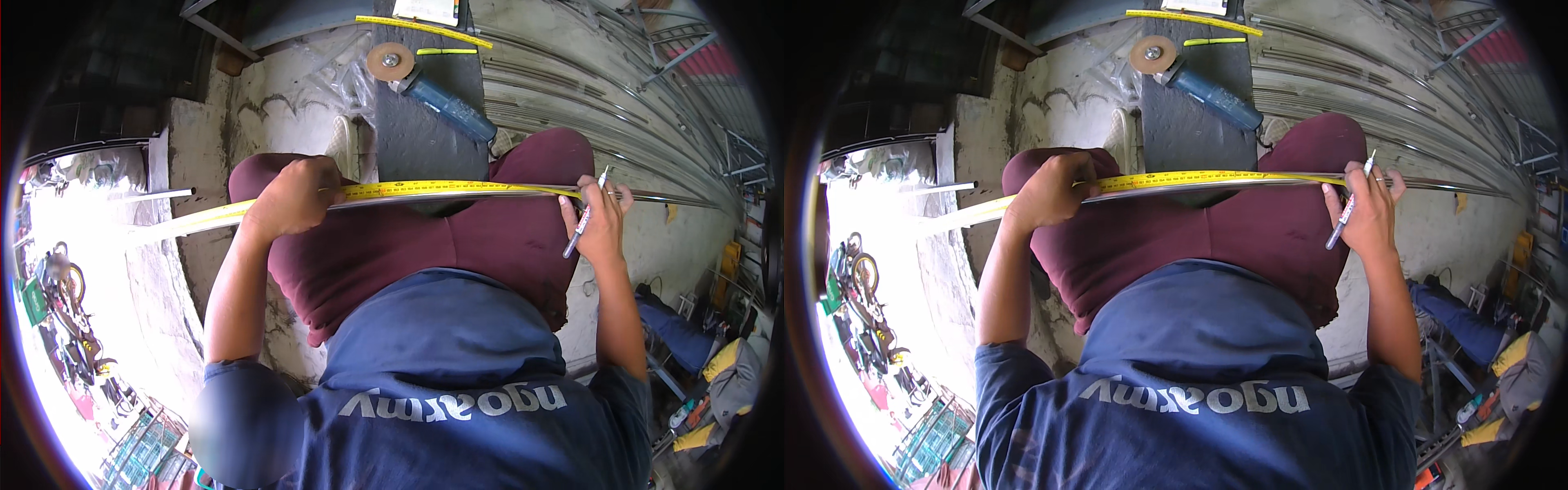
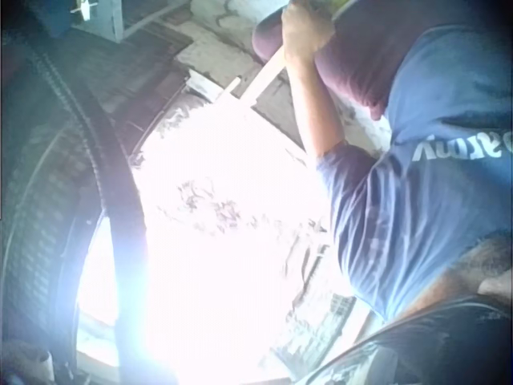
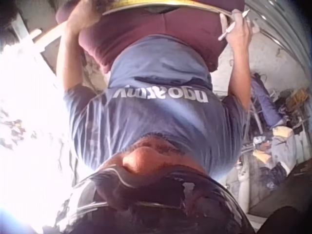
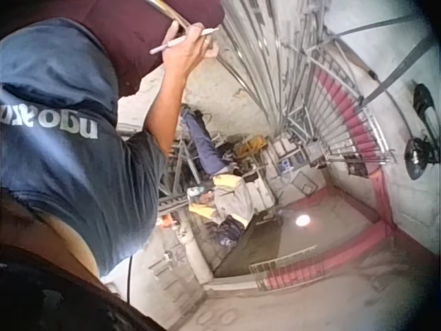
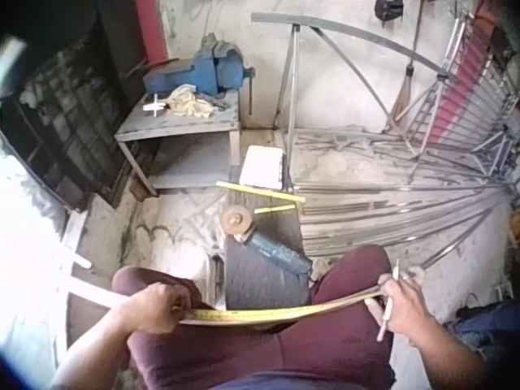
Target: Measuring a metal pipe with tape and marking it, then cutting it with an angle grinder.
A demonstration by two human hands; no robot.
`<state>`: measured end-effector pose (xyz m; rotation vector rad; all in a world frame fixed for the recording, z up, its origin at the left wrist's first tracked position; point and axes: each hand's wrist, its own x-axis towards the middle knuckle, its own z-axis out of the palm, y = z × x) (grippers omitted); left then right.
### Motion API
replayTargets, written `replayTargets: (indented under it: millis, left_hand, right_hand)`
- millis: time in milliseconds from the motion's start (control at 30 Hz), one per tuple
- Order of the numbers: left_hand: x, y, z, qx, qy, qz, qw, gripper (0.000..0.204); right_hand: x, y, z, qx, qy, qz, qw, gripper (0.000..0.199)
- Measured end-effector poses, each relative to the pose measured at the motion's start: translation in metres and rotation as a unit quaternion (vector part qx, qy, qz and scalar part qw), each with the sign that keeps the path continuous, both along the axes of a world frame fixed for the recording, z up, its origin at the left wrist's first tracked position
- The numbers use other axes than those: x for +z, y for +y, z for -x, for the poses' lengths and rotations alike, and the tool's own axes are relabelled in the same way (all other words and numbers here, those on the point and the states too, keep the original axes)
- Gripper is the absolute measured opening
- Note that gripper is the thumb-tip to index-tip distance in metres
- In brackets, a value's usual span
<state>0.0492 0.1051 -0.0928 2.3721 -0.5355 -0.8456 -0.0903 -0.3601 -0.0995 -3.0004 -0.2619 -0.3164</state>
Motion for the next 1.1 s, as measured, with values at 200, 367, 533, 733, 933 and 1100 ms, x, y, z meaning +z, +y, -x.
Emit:
replayTargets:
  millis: [200,367,533,733,933,1100]
  left_hand:
    - [-0.001,0.001,0.001,0.016,0.007,-0.008,1.000,0.015]
    - [-0.004,0.001,0.002,0.018,0.000,0.011,1.000,0.013]
    - [0.000,0.000,0.005,0.031,-0.009,0.001,0.999,0.014]
    - [-0.002,0.003,0.008,0.041,-0.026,0.022,0.999,0.015]
    - [-0.010,0.001,0.000,0.015,0.012,0.062,0.998,0.015]
    - [-0.011,-0.012,-0.002,0.014,0.033,0.079,0.996,0.012]
  right_hand:
    - [0.020,0.054,-0.030,0.077,0.000,-0.056,0.995,0.035]
    - [0.012,0.115,-0.055,0.179,0.071,-0.194,0.962,0.033]
    - [-0.005,0.139,-0.075,0.153,0.186,-0.271,0.932,0.034]
    - [-0.008,0.139,-0.082,0.119,0.262,-0.358,0.888,0.036]
    - [-0.017,0.137,-0.081,0.149,0.215,-0.364,0.894,0.038]
    - [-0.011,0.138,-0.084,0.149,0.213,-0.344,0.902,0.039]
